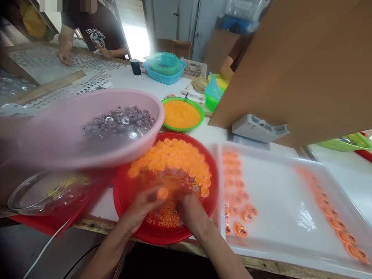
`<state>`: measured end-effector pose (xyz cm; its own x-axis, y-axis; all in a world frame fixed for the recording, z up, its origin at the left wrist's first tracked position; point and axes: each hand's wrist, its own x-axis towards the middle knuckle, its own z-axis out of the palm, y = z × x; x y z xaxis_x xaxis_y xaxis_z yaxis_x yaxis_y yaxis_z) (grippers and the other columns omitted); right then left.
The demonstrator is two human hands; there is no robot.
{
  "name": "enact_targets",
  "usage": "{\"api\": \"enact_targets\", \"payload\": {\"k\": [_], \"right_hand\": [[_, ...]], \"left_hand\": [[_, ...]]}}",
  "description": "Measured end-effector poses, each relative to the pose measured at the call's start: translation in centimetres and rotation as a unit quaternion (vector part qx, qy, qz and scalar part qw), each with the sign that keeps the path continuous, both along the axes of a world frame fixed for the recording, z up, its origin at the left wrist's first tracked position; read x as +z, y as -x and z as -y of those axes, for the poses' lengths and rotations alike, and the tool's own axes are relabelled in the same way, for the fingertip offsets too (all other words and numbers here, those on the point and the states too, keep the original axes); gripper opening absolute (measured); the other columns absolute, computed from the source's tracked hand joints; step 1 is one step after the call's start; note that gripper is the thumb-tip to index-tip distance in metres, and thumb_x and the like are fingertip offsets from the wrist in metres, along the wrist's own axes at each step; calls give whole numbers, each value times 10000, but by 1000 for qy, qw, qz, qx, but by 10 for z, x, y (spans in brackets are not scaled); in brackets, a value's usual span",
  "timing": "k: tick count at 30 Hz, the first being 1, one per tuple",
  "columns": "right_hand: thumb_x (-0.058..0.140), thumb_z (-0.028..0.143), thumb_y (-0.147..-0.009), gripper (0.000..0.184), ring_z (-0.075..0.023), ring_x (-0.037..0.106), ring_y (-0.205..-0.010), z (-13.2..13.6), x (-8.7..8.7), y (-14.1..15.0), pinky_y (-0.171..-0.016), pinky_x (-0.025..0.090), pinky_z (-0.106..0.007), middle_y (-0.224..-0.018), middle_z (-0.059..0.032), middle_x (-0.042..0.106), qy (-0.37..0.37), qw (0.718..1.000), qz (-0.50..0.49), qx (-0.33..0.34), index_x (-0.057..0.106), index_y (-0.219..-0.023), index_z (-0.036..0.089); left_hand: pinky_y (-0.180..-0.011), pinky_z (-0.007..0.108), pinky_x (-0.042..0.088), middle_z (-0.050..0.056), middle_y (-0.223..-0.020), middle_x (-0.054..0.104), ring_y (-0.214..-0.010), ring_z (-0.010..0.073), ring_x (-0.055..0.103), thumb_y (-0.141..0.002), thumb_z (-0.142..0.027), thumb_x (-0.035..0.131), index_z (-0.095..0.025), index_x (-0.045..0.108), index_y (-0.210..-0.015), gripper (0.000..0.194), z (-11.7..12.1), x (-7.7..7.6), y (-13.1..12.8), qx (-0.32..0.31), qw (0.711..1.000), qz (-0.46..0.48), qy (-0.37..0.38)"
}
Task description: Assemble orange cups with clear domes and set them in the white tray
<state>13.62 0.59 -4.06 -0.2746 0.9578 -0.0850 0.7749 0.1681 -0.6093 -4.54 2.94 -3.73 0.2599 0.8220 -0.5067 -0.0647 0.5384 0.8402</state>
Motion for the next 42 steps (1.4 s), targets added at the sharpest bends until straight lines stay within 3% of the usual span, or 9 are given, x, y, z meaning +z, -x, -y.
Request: {"api": "enact_targets", "payload": {"k": [4,10,16,19,21,25,31,36,42], "right_hand": [[558,6,-726,180,-118,532,-590,-9,21,1,-557,392,-211,-662,2,594,-38,995,-75,-53,623,-668,162],[468,-13,-756,309,-149,614,-742,-8,50,5,-680,462,-231,-821,-34,660,-56,996,-63,-24,676,-858,191],[484,-17,-714,340,-186,621,-724,13,28,-3,-647,457,-262,-886,-89,654,45,988,146,-29,653,-946,165],[482,-30,-716,365,-178,615,-723,19,12,2,-641,449,-258,-921,-92,652,43,990,133,-10,658,-963,174],[481,-43,-698,323,-159,598,-681,17,7,2,-617,437,-237,-822,-60,659,48,995,86,-3,675,-838,174],[493,-6,-732,251,-154,578,-650,5,14,-2,-600,428,-234,-686,-38,639,27,998,31,-39,663,-665,166],[545,24,-781,246,-146,609,-666,-9,42,7,-634,440,-234,-735,-19,669,-37,995,-84,-41,712,-839,194],[562,29,-772,192,-155,590,-635,-9,36,-8,-616,439,-251,-709,-30,663,-17,998,-29,-56,691,-734,166],[484,-29,-767,293,-186,588,-784,11,31,5,-764,453,-295,-773,-44,636,-31,996,73,33,680,-795,188]], "left_hand": [[-820,315,498,66,-964,743,-949,243,655,-550,-224,813,-159,715,-970,436,4,-3,-11,2,999,40,-13],[-618,270,508,39,-843,718,-749,198,650,-550,-174,760,-155,696,-927,383,6,-5,-26,-6,998,54,-20],[-747,260,513,15,-900,697,-854,176,644,-556,-157,773,-170,666,-908,368,7,3,-16,18,998,52,-18],[-656,270,536,11,-906,684,-795,182,649,-580,-205,757,-183,648,-919,357,7,3,-15,23,999,42,-6],[-567,244,521,5,-849,678,-735,179,645,-578,-205,743,-186,643,-909,347,8,1,-15,22,1000,9,-16],[-448,198,463,-17,-728,642,-572,132,599,-565,-178,724,-180,637,-918,363,11,-6,-17,19,997,-42,-58],[-342,197,398,-46,-635,608,-365,86,501,-608,-216,695,-162,586,-996,407,14,-9,-25,-14,999,-18,-31],[-431,190,454,-17,-744,645,-531,107,576,-592,-196,714,-165,611,-930,354,9,-3,-16,7,999,-8,-48],[-622,232,530,-12,-810,667,-749,159,649,-621,-180,707,-194,607,-911,307,-4,6,2,71,991,-59,-93]]}}
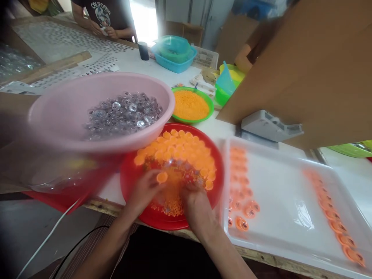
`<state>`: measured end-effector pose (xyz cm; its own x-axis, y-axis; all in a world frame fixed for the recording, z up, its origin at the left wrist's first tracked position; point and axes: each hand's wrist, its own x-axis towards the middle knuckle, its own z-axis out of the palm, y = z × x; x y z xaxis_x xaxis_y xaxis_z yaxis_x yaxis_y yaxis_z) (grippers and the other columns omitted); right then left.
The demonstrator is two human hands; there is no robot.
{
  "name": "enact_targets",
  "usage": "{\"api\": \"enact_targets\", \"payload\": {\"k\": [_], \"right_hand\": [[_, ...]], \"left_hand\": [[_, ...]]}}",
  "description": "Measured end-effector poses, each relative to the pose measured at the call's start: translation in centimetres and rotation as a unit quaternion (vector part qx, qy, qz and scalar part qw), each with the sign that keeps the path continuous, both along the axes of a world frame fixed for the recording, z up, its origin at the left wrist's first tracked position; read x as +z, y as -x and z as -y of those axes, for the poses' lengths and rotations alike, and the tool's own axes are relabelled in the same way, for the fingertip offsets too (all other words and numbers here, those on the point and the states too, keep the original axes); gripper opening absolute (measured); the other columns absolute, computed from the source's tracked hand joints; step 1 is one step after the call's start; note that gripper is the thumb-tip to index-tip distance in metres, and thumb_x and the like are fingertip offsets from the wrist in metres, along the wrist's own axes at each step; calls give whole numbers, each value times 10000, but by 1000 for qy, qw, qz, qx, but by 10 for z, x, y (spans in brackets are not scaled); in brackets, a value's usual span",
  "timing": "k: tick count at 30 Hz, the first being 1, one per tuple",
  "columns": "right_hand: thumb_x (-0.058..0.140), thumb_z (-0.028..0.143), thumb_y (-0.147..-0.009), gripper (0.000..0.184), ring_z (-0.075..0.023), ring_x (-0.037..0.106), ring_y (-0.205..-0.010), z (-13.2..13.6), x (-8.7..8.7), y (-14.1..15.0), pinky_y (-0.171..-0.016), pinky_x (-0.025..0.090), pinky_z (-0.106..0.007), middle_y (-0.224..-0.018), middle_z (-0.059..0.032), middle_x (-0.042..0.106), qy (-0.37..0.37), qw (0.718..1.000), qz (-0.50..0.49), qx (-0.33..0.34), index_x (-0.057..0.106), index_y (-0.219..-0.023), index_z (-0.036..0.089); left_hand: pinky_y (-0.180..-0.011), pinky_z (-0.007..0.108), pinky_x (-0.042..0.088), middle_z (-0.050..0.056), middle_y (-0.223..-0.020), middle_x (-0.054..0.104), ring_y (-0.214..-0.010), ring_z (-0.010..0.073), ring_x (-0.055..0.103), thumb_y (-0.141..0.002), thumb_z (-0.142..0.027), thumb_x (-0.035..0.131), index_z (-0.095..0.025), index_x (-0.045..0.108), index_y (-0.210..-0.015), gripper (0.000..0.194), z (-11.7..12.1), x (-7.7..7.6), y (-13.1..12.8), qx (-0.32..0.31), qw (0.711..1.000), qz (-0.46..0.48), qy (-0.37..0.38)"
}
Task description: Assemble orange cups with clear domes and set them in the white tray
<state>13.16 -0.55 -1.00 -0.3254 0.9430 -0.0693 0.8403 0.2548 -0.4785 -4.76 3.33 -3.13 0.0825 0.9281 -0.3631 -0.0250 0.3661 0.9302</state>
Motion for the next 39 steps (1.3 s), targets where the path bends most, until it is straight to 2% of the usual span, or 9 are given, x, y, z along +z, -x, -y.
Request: {"api": "enact_targets", "payload": {"k": [5,13,16,19,23,27,31,34,39], "right_hand": [[454,-28,-785,287,-143,584,-785,11,-4,31,-708,457,-230,-824,-20,595,52,989,-69,116,632,-832,192],[486,-21,-723,227,-118,539,-634,7,-23,14,-605,428,-225,-691,16,590,113,974,-197,21,594,-703,177],[559,131,-796,108,-132,572,-592,3,-22,6,-562,466,-240,-655,20,595,160,935,-300,-102,625,-860,188],[613,297,-801,194,-115,520,-425,0,-17,2,-388,410,-210,-569,64,537,226,873,-388,-193,562,-964,205],[629,409,-799,226,-93,517,-405,-1,-12,1,-368,419,-196,-585,51,565,240,844,-436,-200,571,-846,195],[710,445,-735,335,-132,619,-573,2,-11,-1,-542,539,-257,-677,14,634,279,792,-510,-185,615,-931,191],[805,360,-647,391,-159,659,-750,5,-9,-7,-677,548,-282,-808,-17,683,329,748,-550,-170,638,-961,197],[841,277,-603,325,-131,634,-689,3,-9,-10,-630,517,-238,-731,10,665,318,745,-563,-165,636,-839,191],[851,293,-580,290,-100,570,-563,-1,-16,-10,-539,463,-213,-648,37,604,257,787,-531,-179,596,-645,171]], "left_hand": [[-646,246,547,-18,-846,652,-759,155,642,-598,-190,735,-198,602,-869,303,-1,7,5,39,999,-11,-3],[-680,258,542,-3,-892,666,-839,174,635,-612,-263,762,-188,615,-965,390,8,8,10,25,997,62,48],[-632,238,522,-8,-848,659,-751,152,631,-625,-269,764,-187,606,-958,378,11,8,7,-6,995,76,69],[-611,247,521,-5,-846,648,-722,153,629,-627,-276,773,-187,604,-950,375,15,10,-2,-30,989,107,95],[-682,288,537,8,-857,639,-775,171,630,-647,-301,772,-179,617,-902,322,19,13,-17,-51,984,149,82],[-667,272,527,4,-813,628,-743,158,611,-661,-300,762,-170,614,-888,300,19,13,-24,-43,986,145,74],[-667,274,529,-12,-798,620,-765,164,608,-633,-259,773,-184,612,-879,304,17,12,-23,-30,987,142,71],[-674,251,512,-20,-775,621,-749,150,604,-624,-226,772,-187,622,-873,294,17,11,-23,-35,989,131,58],[-638,214,473,-21,-753,635,-725,136,591,-606,-212,768,-178,632,-848,280,19,-2,-30,-47,991,120,46]]}}
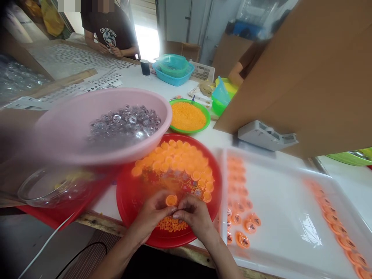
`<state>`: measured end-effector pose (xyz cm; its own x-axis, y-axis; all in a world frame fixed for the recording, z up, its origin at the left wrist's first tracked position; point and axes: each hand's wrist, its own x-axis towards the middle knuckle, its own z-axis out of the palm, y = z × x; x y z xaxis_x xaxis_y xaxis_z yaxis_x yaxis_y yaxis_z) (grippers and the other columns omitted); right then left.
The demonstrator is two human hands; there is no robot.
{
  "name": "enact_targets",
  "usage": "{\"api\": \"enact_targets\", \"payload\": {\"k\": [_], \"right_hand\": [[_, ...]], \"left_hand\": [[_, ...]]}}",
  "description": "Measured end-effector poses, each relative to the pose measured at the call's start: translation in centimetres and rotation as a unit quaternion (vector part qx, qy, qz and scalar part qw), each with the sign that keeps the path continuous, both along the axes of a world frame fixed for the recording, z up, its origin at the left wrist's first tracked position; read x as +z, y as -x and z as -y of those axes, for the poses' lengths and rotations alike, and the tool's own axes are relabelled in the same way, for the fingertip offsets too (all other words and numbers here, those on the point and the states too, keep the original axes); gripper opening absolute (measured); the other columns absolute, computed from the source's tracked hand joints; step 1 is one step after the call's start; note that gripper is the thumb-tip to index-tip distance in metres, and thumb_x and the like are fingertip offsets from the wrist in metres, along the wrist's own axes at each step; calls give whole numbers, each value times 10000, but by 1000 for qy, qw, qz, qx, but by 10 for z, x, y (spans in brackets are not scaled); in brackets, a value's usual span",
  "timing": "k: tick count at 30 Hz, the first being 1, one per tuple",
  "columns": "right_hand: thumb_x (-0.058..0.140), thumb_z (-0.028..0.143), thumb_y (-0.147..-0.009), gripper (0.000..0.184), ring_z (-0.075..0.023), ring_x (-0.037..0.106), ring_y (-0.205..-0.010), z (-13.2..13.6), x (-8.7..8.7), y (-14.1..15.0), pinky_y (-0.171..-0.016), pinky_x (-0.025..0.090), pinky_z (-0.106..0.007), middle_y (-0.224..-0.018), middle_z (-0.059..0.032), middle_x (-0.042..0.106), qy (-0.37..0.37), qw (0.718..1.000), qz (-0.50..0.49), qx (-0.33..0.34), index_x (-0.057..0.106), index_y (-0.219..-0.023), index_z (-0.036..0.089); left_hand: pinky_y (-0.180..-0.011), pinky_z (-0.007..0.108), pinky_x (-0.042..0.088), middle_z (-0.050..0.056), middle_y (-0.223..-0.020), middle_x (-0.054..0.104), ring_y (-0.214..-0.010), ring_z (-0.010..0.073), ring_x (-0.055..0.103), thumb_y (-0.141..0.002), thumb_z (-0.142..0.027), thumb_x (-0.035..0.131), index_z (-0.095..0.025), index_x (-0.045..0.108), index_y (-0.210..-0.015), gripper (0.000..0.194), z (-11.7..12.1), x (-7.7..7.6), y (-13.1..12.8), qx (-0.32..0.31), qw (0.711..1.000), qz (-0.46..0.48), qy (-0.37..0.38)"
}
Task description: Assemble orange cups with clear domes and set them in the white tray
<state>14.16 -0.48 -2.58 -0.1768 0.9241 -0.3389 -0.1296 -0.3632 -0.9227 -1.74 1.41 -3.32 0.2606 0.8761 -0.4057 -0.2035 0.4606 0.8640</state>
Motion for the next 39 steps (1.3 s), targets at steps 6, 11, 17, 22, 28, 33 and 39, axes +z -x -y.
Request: {"api": "enact_targets", "payload": {"k": [6,11,17,22,28,33,39], "right_hand": [[804,334,-652,269,-115,576,-628,1,8,-3,-605,467,-236,-677,16,616,4,1000,21,8,592,-676,170],[757,396,-706,304,-98,507,-515,-1,20,-7,-527,417,-234,-567,34,566,19,998,59,-4,552,-697,172],[732,375,-738,269,-86,460,-578,-7,26,-11,-548,366,-223,-639,36,532,9,997,70,39,567,-717,164],[691,340,-778,202,-95,462,-612,-12,27,-15,-568,363,-228,-667,36,528,-8,994,83,78,577,-766,174],[685,337,-775,187,-118,526,-681,-19,20,-14,-641,420,-249,-728,10,579,-18,991,86,96,606,-793,168],[668,317,-783,156,-130,577,-664,-15,12,-6,-627,454,-256,-711,3,605,0,993,44,111,611,-790,172],[601,162,-799,40,-120,541,-648,-16,13,-8,-606,440,-238,-711,12,578,-60,981,146,110,631,-782,183]], "left_hand": [[-699,269,516,-14,-787,636,-773,165,623,-640,-271,771,-172,635,-903,313,3,3,-1,23,999,27,36],[-855,333,510,32,-962,672,-930,203,637,-682,-236,758,-176,630,-1043,387,4,15,3,12,997,64,42],[-781,349,534,46,-1001,658,-916,222,643,-693,-271,753,-193,615,-1031,373,4,12,6,-25,995,80,58],[-619,234,469,36,-865,651,-739,147,613,-759,-297,691,-161,639,-964,251,2,12,10,-65,997,39,25],[-690,271,490,44,-904,626,-802,158,583,-801,-363,648,-157,657,-975,270,1,5,14,-93,993,67,39],[-666,269,482,6,-844,579,-757,141,567,-801,-370,660,-185,627,-923,223,1,2,13,-71,989,115,55],[-588,219,393,13,-811,591,-697,119,566,-829,-385,612,-155,641,-891,240,0,2,10,-105,991,69,45]]}}
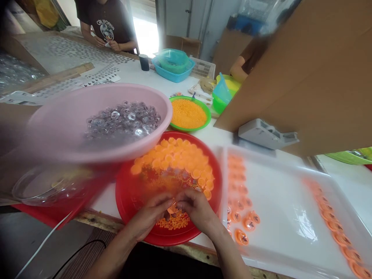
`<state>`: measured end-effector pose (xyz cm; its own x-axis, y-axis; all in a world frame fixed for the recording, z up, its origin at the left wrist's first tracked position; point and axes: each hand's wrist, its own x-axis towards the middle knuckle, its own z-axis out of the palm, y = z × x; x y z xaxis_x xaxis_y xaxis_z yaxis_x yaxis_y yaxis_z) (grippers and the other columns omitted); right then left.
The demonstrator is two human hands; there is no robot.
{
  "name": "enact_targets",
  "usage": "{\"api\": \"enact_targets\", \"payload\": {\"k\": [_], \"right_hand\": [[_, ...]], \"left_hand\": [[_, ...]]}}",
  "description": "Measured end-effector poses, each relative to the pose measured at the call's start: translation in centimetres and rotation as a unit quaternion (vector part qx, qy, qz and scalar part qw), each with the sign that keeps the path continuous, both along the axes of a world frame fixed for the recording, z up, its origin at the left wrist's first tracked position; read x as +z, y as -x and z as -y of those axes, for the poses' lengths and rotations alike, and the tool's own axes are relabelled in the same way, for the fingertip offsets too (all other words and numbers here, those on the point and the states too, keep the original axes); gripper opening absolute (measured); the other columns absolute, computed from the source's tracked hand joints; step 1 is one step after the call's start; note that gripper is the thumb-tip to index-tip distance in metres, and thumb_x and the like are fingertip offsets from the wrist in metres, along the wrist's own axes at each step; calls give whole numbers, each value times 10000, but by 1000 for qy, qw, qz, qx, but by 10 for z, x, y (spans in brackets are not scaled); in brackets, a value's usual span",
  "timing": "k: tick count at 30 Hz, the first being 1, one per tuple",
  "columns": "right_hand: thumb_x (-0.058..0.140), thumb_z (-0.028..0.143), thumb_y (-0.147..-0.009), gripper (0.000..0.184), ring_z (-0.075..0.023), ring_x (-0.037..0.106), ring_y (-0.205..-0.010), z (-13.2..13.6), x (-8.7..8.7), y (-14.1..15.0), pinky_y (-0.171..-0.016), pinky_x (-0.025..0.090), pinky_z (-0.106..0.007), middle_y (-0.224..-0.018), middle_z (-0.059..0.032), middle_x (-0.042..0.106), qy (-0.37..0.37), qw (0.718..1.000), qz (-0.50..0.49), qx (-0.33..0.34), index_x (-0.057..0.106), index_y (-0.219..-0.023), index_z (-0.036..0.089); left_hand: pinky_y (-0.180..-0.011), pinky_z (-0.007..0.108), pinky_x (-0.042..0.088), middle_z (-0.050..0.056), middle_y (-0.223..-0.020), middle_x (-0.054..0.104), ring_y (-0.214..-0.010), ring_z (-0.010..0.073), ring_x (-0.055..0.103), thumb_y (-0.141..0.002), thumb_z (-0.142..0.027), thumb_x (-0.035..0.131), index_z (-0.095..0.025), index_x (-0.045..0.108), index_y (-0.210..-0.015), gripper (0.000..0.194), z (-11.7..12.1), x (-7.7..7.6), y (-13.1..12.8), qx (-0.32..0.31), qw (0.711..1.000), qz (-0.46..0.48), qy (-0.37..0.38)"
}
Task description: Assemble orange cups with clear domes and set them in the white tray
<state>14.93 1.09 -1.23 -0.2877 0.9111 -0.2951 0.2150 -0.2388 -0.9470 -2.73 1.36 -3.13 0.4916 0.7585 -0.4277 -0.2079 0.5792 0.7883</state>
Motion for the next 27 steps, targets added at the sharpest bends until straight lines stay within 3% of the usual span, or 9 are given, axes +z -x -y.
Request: {"api": "enact_targets", "payload": {"k": [4,9,14,18,22,27], "right_hand": [[574,58,-786,158,-113,523,-648,-3,9,0,-601,416,-218,-696,22,578,-66,995,72,26,647,-758,195],[562,-7,-775,233,-120,546,-680,-4,20,3,-651,419,-220,-702,20,614,-130,981,132,55,658,-749,204],[541,-20,-773,232,-139,568,-716,-1,15,4,-674,435,-239,-741,6,618,-162,971,170,39,618,-745,198],[540,14,-786,197,-156,577,-695,6,10,5,-636,444,-258,-772,-7,618,-161,966,202,18,572,-828,204],[505,58,-834,185,-179,588,-708,15,10,10,-634,449,-275,-792,-25,620,-202,953,226,19,574,-839,230],[492,100,-870,197,-196,604,-736,20,9,11,-652,457,-292,-843,-43,639,-217,945,245,0,600,-925,255]], "left_hand": [[-579,236,395,33,-847,603,-688,129,559,-844,-396,572,-143,652,-941,282,0,0,-2,-29,998,-42,-49],[-586,241,409,14,-812,579,-685,132,544,-825,-402,596,-166,638,-951,270,0,-2,-1,-33,998,-31,-49],[-598,238,392,-4,-743,566,-669,127,519,-821,-418,601,-162,652,-910,276,-1,0,1,-41,995,-53,-70],[-740,277,435,10,-872,626,-817,170,571,-752,-299,695,-182,654,-994,272,1,-3,-1,-49,994,-36,-92],[-748,306,469,34,-945,654,-835,199,606,-777,-263,651,-208,633,-1128,356,5,-8,-5,-44,995,-50,-79],[-790,325,490,61,-994,678,-913,234,616,-789,-248,635,-205,661,-1120,335,7,-6,-5,-33,990,-86,-108]]}}
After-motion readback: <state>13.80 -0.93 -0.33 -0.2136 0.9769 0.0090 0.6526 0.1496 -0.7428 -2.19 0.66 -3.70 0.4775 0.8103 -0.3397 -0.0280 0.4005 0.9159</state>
